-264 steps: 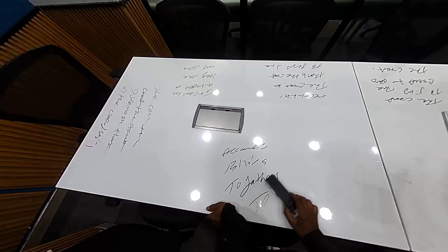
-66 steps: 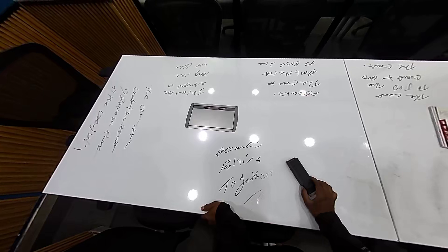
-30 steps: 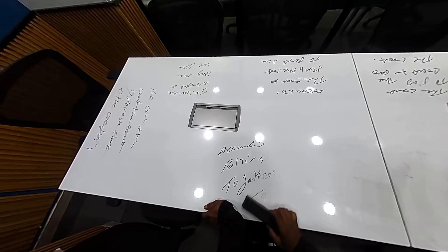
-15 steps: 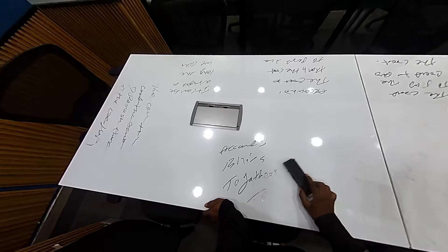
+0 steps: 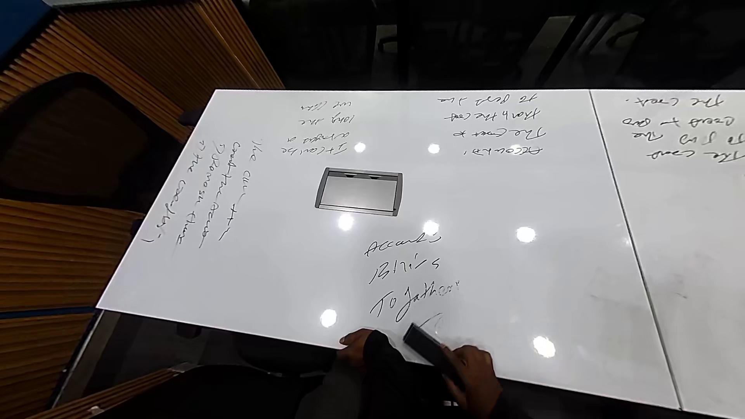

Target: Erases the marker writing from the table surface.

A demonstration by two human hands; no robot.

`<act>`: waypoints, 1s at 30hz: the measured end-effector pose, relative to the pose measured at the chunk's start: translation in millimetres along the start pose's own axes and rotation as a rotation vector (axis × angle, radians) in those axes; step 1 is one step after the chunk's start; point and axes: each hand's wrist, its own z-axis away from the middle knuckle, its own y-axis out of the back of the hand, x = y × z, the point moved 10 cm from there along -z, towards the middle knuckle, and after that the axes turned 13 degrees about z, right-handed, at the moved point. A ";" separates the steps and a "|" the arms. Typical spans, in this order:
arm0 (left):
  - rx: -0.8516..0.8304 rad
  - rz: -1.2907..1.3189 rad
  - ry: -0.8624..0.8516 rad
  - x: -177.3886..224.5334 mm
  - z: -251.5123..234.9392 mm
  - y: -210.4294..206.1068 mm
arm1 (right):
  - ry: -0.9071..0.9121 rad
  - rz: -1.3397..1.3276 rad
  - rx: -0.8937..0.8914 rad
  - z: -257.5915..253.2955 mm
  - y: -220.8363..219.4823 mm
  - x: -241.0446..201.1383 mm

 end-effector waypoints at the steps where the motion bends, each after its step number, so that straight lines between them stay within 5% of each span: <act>1: 0.024 -0.162 -0.095 6.1 -3.4 -3.3 | 0.045 0.001 -0.028 2.9 -3.0 -8.8; 4: 0.079 -0.074 -0.084 6.9 -4.4 -2.7 | 0.114 0.042 -0.092 3.5 -4.7 -12.0; 8: 0.112 0.927 0.321 -31.7 20.3 3.5 | -0.016 0.123 -0.009 -12.7 17.6 37.8; 11: 0.180 1.175 0.394 -41.0 34.7 7.2 | -0.123 0.199 0.047 -19.3 27.4 83.9; 15: 0.179 1.148 0.408 -40.3 30.1 3.2 | -0.157 0.198 0.053 -26.2 27.6 91.7; 20: 0.233 1.423 0.440 -43.0 33.9 1.3 | -0.015 0.055 -0.031 -27.7 8.0 17.8; 24: 0.196 1.197 0.403 -40.4 28.6 2.0 | 0.108 0.052 -0.128 -15.8 -0.6 -25.9; 30: 0.271 1.444 0.464 -44.3 34.3 -0.8 | 0.047 0.191 -0.066 -8.1 11.1 16.0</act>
